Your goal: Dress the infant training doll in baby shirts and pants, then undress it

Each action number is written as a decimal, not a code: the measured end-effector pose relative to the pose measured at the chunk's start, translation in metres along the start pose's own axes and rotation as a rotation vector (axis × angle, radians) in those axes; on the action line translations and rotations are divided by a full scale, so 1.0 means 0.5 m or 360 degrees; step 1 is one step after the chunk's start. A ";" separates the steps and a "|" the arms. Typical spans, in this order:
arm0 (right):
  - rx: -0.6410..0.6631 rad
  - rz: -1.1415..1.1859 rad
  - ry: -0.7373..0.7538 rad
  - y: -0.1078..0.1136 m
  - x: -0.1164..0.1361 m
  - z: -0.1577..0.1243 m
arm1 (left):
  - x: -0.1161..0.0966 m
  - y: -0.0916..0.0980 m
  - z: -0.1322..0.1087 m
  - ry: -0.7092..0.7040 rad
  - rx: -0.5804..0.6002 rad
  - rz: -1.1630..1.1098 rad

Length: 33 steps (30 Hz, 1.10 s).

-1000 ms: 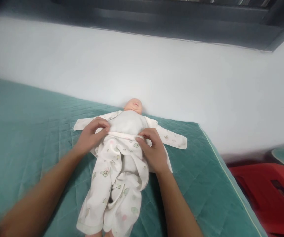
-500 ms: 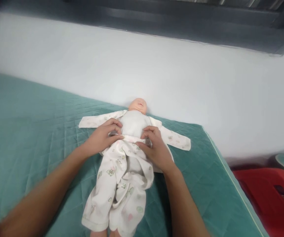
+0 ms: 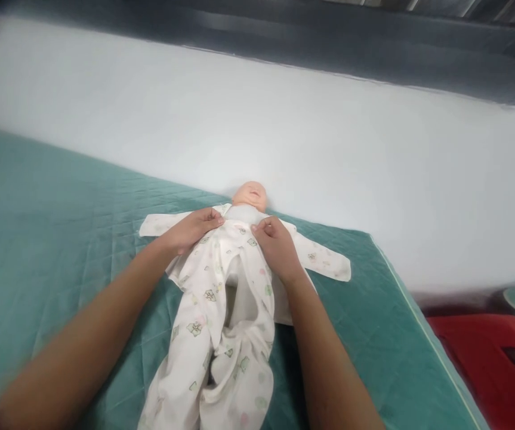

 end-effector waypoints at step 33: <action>-0.0713 -0.0145 0.0133 0.122 -0.063 -0.067 | -0.026 0.114 -0.035 -0.0609 -0.0883 0.1560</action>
Point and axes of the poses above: each hand's wrist, its own z-axis towards the middle knuckle, its own y-axis out of the back of the hand, x = y × z, the point moved 10 cm from there along z, towards the middle knuckle, and after that the axes turned 15 degrees about -x, right-handed, at the moved point
